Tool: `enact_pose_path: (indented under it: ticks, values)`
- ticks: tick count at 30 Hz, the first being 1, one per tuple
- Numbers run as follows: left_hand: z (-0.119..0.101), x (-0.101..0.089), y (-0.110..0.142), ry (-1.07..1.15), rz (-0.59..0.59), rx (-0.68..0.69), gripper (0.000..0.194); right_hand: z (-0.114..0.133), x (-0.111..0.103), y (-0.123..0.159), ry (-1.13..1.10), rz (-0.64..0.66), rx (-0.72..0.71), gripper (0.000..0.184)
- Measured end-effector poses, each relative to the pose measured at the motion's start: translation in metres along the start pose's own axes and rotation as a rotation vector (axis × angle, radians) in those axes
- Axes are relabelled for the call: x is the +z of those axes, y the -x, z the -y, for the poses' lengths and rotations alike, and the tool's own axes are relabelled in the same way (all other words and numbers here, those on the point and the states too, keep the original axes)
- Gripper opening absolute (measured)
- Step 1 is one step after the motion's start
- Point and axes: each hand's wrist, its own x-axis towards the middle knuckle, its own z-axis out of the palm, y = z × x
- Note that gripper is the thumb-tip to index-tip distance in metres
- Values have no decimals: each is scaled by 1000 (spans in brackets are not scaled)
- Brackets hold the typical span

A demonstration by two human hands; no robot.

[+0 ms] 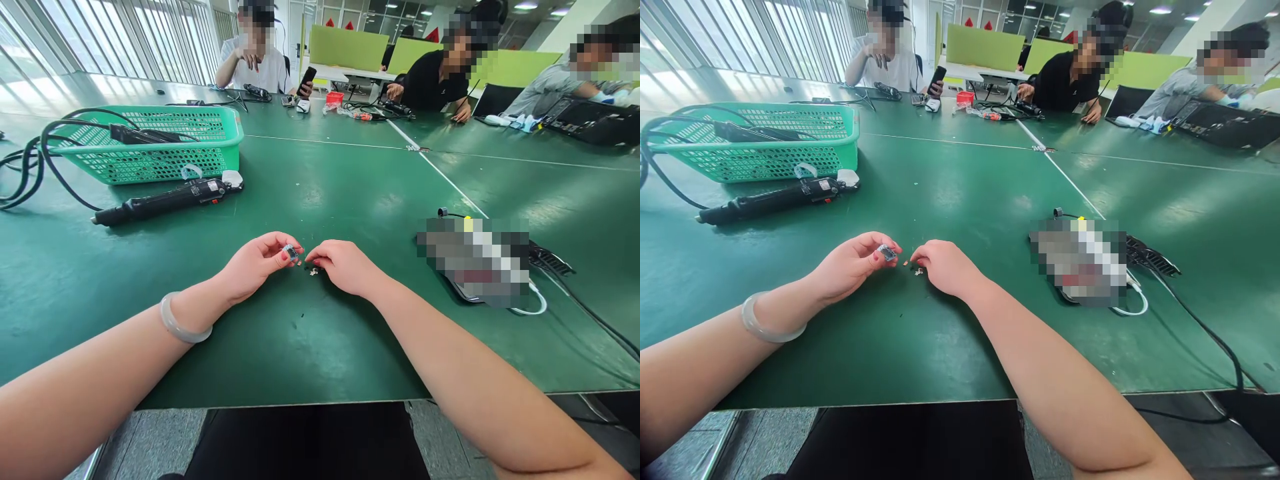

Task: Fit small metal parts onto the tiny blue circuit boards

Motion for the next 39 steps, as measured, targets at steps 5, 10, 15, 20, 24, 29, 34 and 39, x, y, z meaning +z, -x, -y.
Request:
enact_pose_path:
  ticks: [5, 10, 15, 20, 24, 29, 34, 39]
  values:
    - [1, -3, -1, -34, -46, -17, 34, 4, -3, 2, -9, 57, 62, 12]
    - [5, -3, -3, -117, -124, -41, 35, 3, -1, 1, -81, 1, 71, 14]
    - [-3, 4, -3, -159, -258, -115, 25, 1, -2, 4, -397, -129, 137, 14]
    - [-22, 18, -6, -177, -266, -187, 39, 4, 0, 5, -651, -244, 101, 20]
    - [-23, 30, -10, -213, -217, -177, 43, 6, -1, 4, -744, -297, 68, 15]
    - [-12, 34, -10, -154, -102, -192, 47, 4, -3, 2, -798, -295, 84, 10]
    - [-5, 33, -9, -137, -64, -154, 42, 4, -4, 1, -833, -184, 133, 17]
    - [-5, 33, -9, -201, -108, -149, 31, 5, -4, 2, -838, -108, 153, 18]
